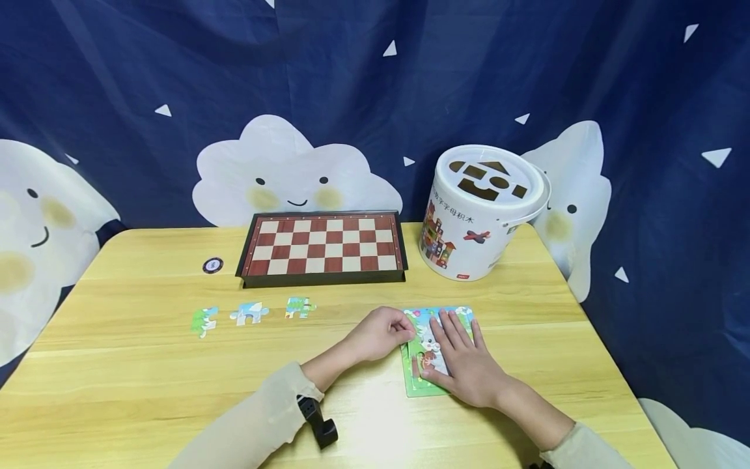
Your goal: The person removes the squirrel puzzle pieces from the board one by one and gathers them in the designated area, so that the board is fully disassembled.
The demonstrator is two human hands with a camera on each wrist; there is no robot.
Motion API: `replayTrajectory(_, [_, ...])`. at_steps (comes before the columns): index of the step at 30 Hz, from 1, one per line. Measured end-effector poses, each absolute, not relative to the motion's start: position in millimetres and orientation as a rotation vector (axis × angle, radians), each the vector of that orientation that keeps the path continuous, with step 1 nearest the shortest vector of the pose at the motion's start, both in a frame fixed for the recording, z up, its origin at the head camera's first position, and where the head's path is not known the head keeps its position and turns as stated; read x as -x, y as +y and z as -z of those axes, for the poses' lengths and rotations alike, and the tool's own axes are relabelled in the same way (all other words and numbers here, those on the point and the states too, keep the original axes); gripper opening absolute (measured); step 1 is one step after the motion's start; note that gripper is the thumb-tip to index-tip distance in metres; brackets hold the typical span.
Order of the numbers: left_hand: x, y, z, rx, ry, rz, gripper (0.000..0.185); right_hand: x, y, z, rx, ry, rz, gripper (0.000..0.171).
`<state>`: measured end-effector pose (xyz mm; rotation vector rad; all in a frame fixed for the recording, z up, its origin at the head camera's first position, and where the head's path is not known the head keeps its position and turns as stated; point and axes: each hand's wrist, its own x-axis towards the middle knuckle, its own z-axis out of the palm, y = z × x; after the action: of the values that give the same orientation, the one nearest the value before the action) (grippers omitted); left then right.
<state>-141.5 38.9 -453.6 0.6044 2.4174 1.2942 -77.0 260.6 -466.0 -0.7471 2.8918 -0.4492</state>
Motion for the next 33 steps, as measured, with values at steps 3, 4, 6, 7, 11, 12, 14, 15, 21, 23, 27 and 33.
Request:
replayTrajectory(3, [142, 39, 454, -0.622, 2.405, -1.314, 0.009, 77, 261, 466, 0.761, 2.907, 0.456, 0.086])
replayTrajectory(4, [142, 38, 455, -0.629, 2.402, -1.321, 0.008, 77, 261, 466, 0.759, 2.903, 0.453, 0.086])
replayTrajectory(6, [141, 39, 456, -0.641, 2.399, -1.338, 0.008, 78, 261, 465, 0.749, 2.893, 0.447, 0.086])
replayTrajectory(7, [141, 39, 457, -0.649, 2.398, -1.348, 0.008, 78, 261, 465, 0.737, 2.886, 0.439, 0.086])
replayTrajectory(11, [140, 39, 459, -0.672, 2.397, -1.388, 0.007, 78, 262, 465, 0.740, 2.883, 0.452, 0.087])
replayTrajectory(12, [140, 39, 459, -0.679, 2.397, -1.395, 0.007, 78, 262, 466, 0.753, 2.890, 0.455, 0.087])
replayTrajectory(14, [139, 39, 458, -0.689, 2.398, -1.401, 0.007, 78, 263, 467, 0.780, 2.905, 0.461, 0.086])
replayTrajectory(15, [139, 39, 458, -0.692, 2.397, -1.401, 0.007, 78, 264, 468, 0.794, 2.914, 0.470, 0.086])
replayTrajectory(21, [141, 40, 453, -0.671, 2.385, -1.441, 0.008, 79, 264, 471, 0.836, 2.931, 0.484, 0.088])
replayTrajectory(23, [142, 39, 449, -0.666, 2.375, -1.469, 0.008, 79, 262, 470, 0.836, 2.928, 0.482, 0.089])
replayTrajectory(27, [145, 34, 443, -0.662, 2.359, -1.474, 0.008, 78, 260, 464, 0.804, 2.903, 0.479, 0.089])
replayTrajectory(33, [151, 11, 441, -0.646, 2.257, -1.475, 0.009, 76, 260, 463, 0.795, 2.892, 0.457, 0.087])
